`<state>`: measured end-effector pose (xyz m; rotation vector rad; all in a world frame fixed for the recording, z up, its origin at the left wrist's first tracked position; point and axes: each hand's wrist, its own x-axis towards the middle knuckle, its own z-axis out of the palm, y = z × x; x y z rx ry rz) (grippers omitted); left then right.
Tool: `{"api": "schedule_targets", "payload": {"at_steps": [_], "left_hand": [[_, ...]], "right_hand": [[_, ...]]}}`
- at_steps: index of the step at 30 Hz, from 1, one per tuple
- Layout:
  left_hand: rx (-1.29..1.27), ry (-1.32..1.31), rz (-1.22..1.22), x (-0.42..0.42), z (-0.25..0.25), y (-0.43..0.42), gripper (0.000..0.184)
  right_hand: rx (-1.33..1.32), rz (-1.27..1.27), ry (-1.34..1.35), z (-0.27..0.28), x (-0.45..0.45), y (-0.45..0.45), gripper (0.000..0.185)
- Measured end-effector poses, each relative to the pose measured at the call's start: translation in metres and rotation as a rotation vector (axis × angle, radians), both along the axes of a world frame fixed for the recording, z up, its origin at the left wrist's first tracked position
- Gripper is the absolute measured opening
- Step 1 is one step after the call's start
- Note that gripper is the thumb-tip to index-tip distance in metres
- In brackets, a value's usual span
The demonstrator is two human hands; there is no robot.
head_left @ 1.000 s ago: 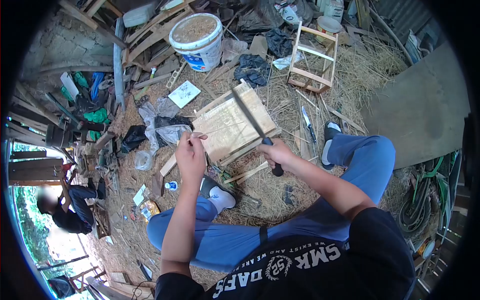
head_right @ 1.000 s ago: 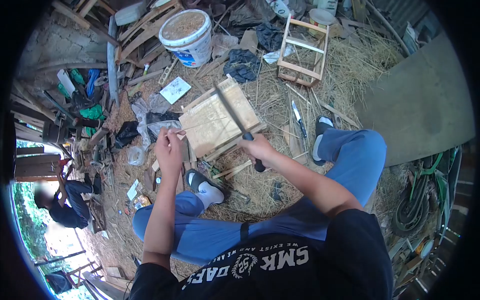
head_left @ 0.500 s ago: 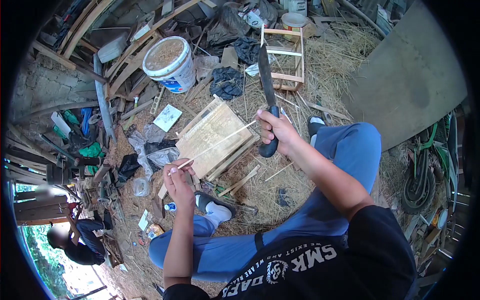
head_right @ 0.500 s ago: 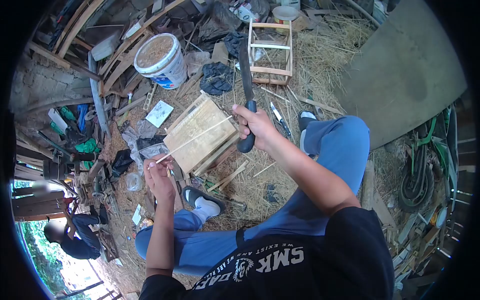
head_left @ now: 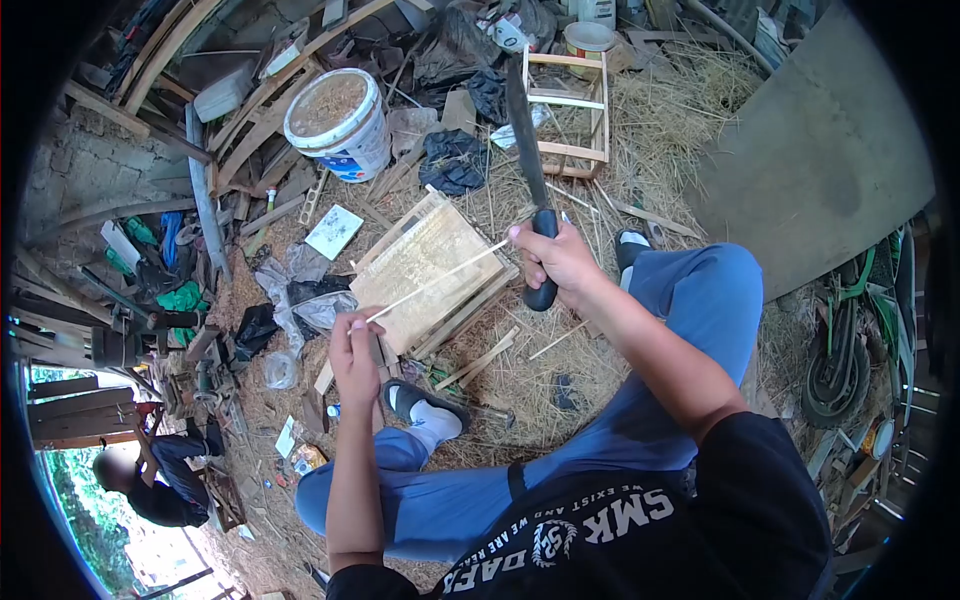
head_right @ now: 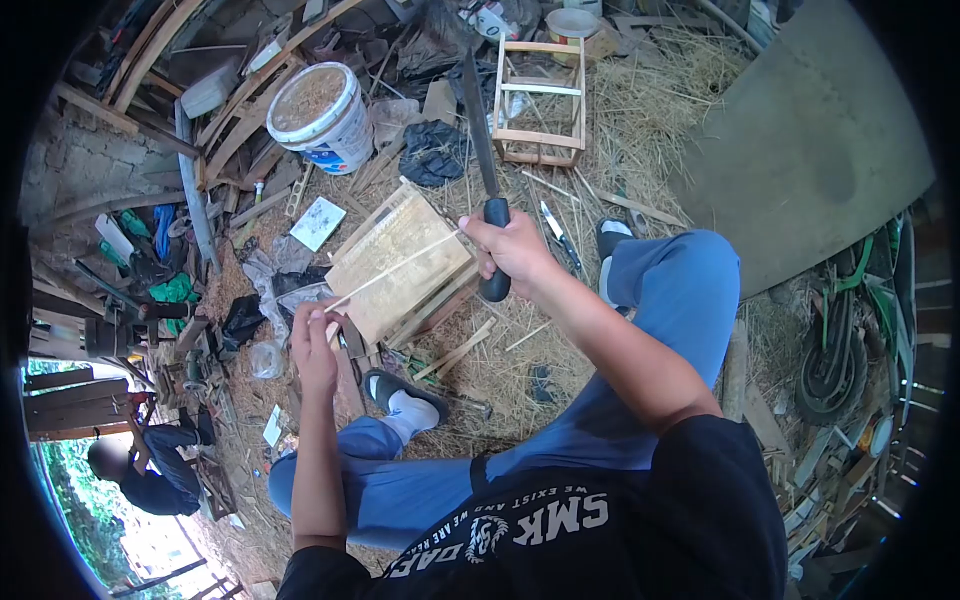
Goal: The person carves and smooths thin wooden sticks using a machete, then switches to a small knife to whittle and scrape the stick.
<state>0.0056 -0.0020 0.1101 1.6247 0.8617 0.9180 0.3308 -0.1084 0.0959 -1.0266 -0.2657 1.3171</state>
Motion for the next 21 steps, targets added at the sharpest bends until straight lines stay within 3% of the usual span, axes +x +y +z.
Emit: {"api": "schedule_targets", "payload": {"at_steps": [2,3,5,8,10,21], "left_hand": [[0.253,0.354,0.106,0.002,0.009,0.004,0.022],[0.350,0.509,0.167,0.000,0.013,0.004,0.034],[0.430,0.531,0.097,0.004,0.015,0.002,0.035],[0.578,0.585,-0.038,0.024,0.026,-0.012,0.037],[0.846,0.690,-0.218,0.042,0.036,-0.025,0.034],[0.207,0.443,-0.248,0.052,-0.013,-0.025,0.018]], "right_hand": [[-0.075,-0.046,-0.151,0.002,0.002,0.001,0.021],[-0.077,-0.035,-0.154,0.001,0.002,0.002,0.021],[-0.112,-0.053,-0.333,-0.001,0.000,0.004,0.021],[-0.106,0.036,-0.363,0.000,-0.012,0.003,0.021],[-0.119,0.081,-0.362,-0.001,-0.019,0.004,0.021],[-0.034,0.177,-0.370,-0.002,-0.031,0.002,0.023]]}}
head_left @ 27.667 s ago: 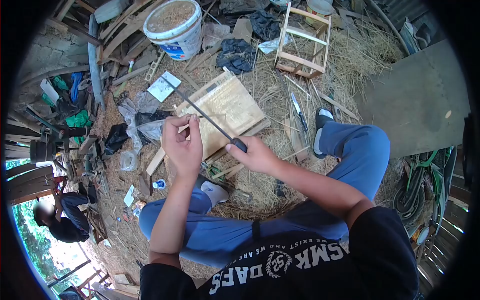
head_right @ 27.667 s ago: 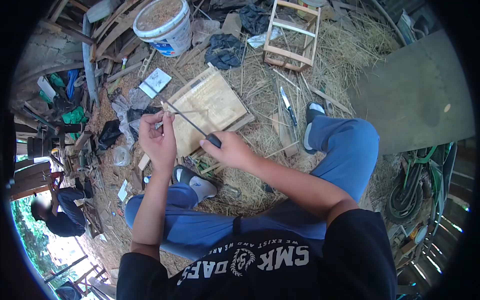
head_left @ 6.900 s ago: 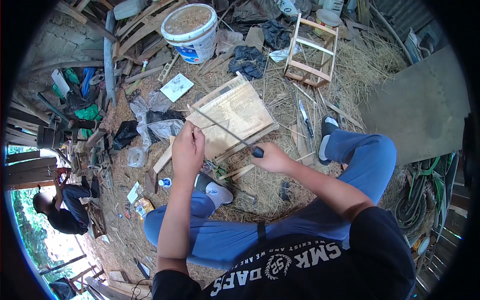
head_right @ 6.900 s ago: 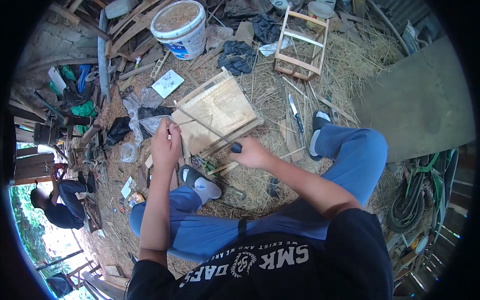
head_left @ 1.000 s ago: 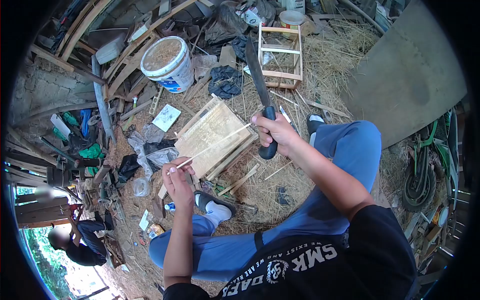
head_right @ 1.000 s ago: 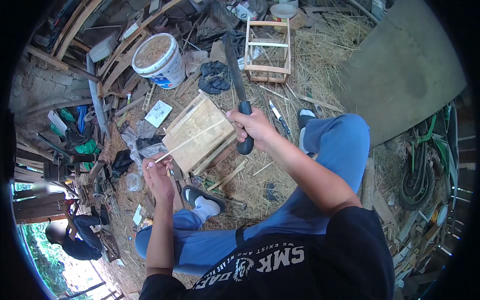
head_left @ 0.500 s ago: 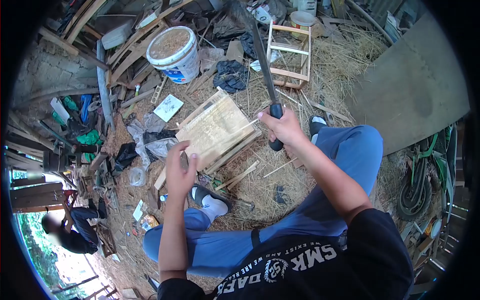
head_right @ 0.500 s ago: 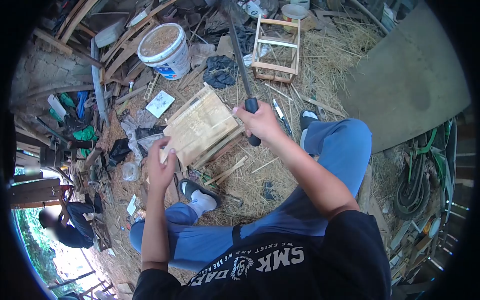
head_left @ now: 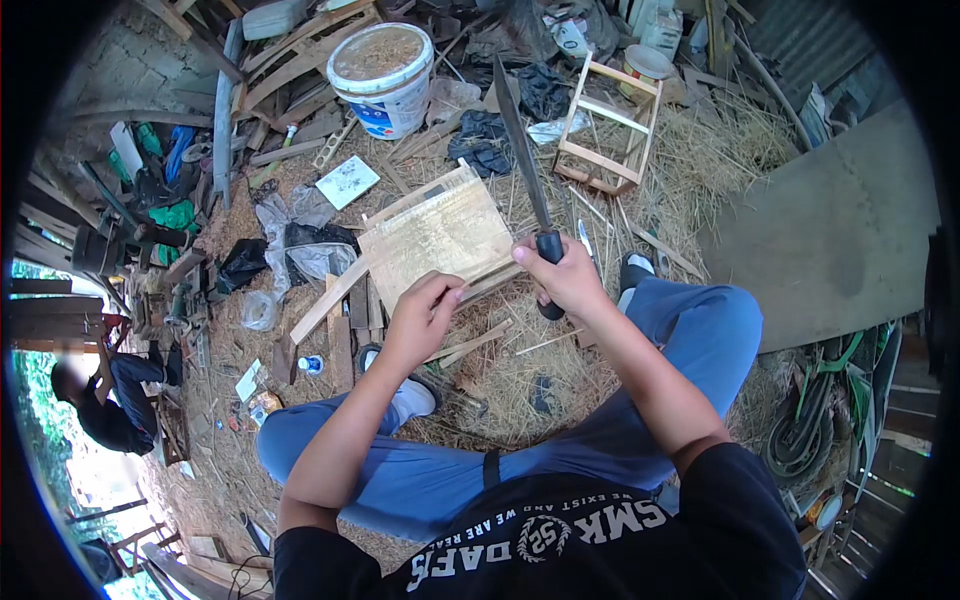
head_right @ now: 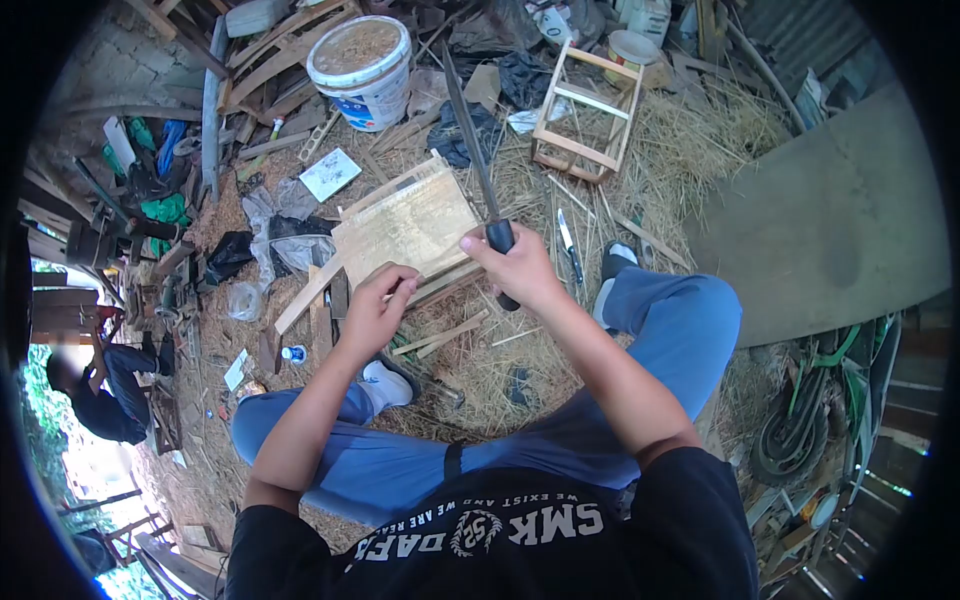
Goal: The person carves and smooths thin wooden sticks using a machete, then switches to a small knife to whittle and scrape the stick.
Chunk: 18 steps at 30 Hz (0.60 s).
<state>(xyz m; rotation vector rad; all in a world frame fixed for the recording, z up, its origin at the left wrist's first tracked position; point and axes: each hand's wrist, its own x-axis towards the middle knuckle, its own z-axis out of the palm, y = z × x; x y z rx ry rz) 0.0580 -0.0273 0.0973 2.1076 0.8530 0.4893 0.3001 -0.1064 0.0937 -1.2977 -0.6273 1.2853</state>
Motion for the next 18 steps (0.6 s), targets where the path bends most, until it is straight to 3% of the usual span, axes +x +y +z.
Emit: {"api": "schedule_targets", "payload": {"at_steps": [2,4,12,17,18], "left_hand": [[-0.115,-0.090,0.088,0.000,-0.005,0.003,0.017],[-0.481,-0.310,0.158,-0.001,-0.006,0.009,0.018],[-0.435,-0.631,0.229,-0.001,0.007,0.019,0.013],[-0.437,-0.658,0.228,-0.005,0.010,0.023,0.014],[-0.446,-0.665,0.226,-0.005,0.010,0.023,0.014]], "right_hand": [[-0.047,-0.049,-0.086,-0.006,-0.001,0.001,0.027],[-0.056,-0.031,-0.098,-0.020,-0.002,0.000,0.027],[-0.176,0.124,0.008,-0.033,-0.048,-0.014,0.023],[-0.192,0.231,0.040,-0.037,-0.071,-0.021,0.022],[-0.194,0.229,0.054,-0.037,-0.076,-0.021,0.014]]}}
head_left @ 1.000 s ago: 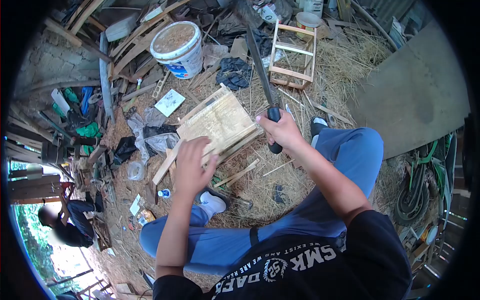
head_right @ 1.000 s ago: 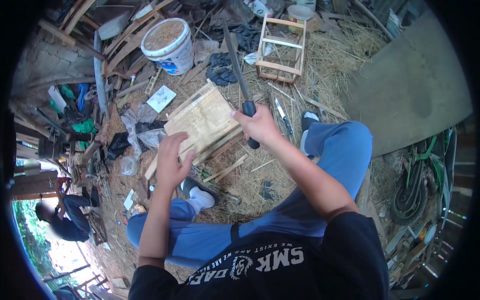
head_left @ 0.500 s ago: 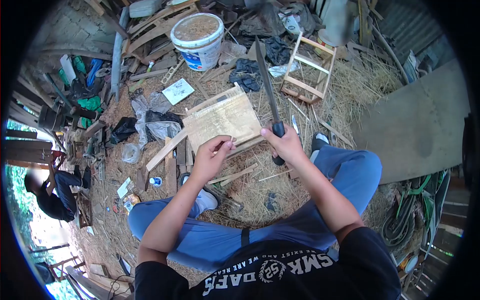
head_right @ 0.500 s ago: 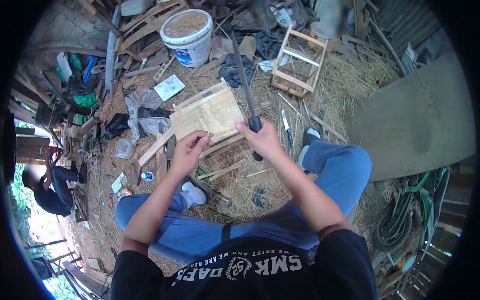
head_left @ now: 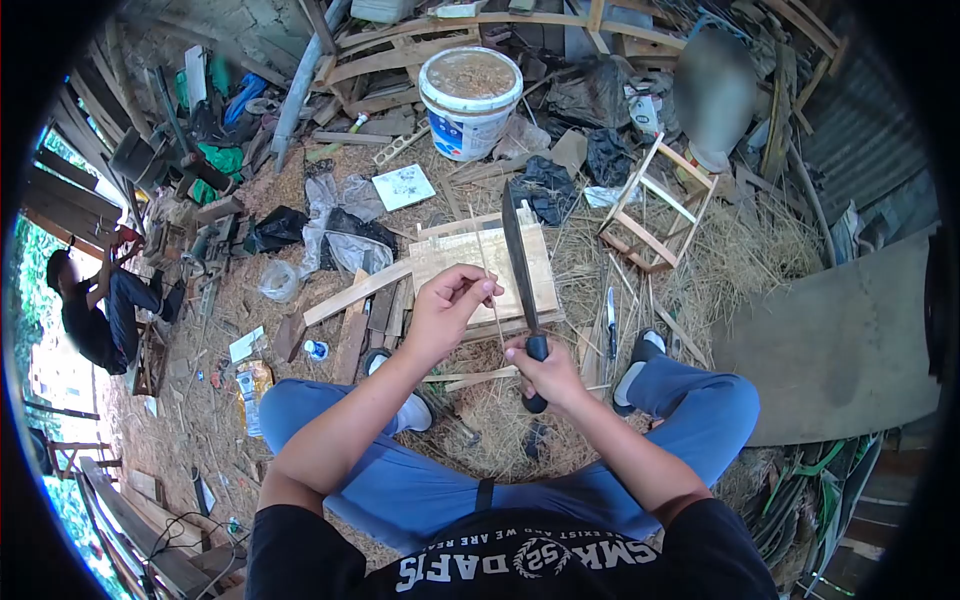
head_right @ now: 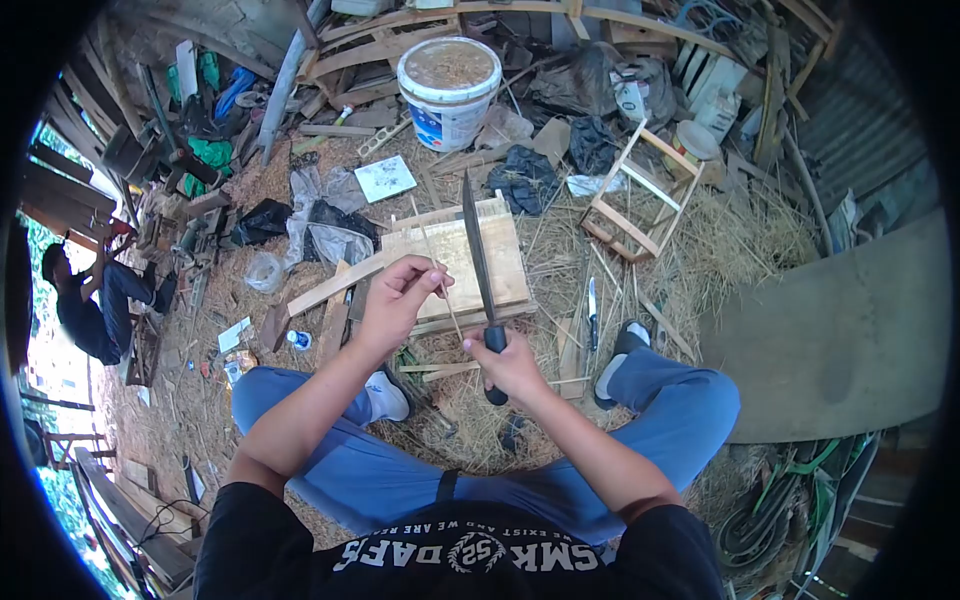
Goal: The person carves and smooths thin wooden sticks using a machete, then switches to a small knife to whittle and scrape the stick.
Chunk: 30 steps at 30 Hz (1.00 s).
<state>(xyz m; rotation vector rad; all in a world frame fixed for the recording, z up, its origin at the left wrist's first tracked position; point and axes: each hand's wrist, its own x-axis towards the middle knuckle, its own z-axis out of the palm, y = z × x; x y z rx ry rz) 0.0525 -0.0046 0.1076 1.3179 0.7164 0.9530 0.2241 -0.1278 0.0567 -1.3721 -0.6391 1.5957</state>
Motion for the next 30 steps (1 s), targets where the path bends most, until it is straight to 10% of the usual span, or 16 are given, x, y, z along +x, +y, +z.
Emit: {"api": "schedule_targets", "payload": {"at_steps": [14,30], "left_hand": [[-0.012,0.037,-0.025,-0.005,0.002,-0.001,0.017],[-0.065,-0.011,0.145,-0.043,0.022,0.059,0.024]], "right_hand": [[-0.011,0.003,0.160,-0.008,-0.010,-0.006,0.012],[0.231,0.051,-0.406,-0.052,-0.003,-0.003,0.016]]}}
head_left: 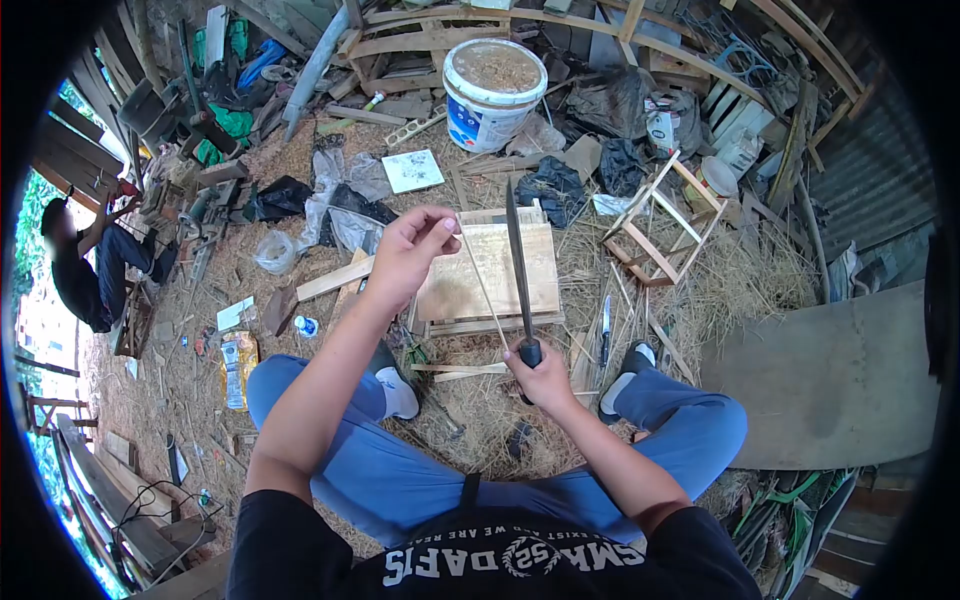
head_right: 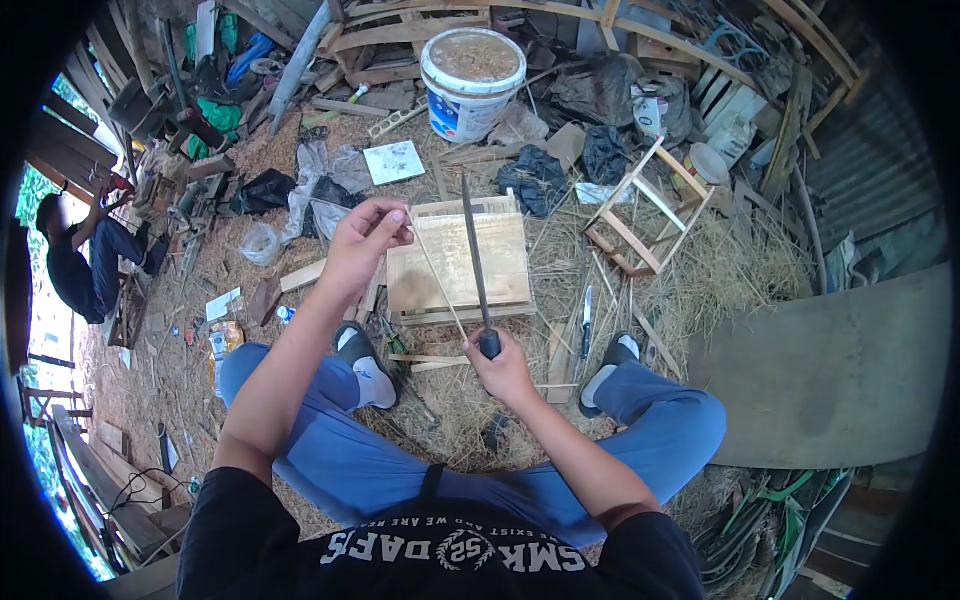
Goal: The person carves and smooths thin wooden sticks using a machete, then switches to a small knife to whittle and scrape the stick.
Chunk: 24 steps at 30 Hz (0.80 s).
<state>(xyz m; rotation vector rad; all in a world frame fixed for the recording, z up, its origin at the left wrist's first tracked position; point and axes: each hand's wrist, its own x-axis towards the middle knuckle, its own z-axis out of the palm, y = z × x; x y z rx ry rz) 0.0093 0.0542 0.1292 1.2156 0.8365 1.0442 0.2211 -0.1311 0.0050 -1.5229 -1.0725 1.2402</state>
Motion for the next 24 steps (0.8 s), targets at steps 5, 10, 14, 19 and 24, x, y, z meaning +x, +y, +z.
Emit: {"api": "schedule_targets", "payload": {"at_steps": [5,10,14,19,24], "left_hand": [[0.050,0.053,-0.029,-0.006,-0.001,0.000,0.015],[0.155,0.003,0.060,-0.002,0.009,-0.005,0.014],[0.354,0.157,0.231,-0.001,0.002,-0.005,0.013],[0.580,0.387,0.263,0.023,0.012,-0.015,0.010],[0.662,0.491,0.190,0.046,0.008,-0.021,0.009]], "right_hand": [[-0.009,0.039,-0.045,0.013,-0.002,0.001,0.018],[0.045,-0.065,-0.175,0.021,-0.003,0.011,0.037],[0.063,-0.130,-0.124,0.045,0.001,0.019,0.053],[0.089,-0.083,-0.001,0.080,0.009,0.025,0.039],[-0.005,0.022,0.339,0.109,0.012,0.028,0.035]]}}
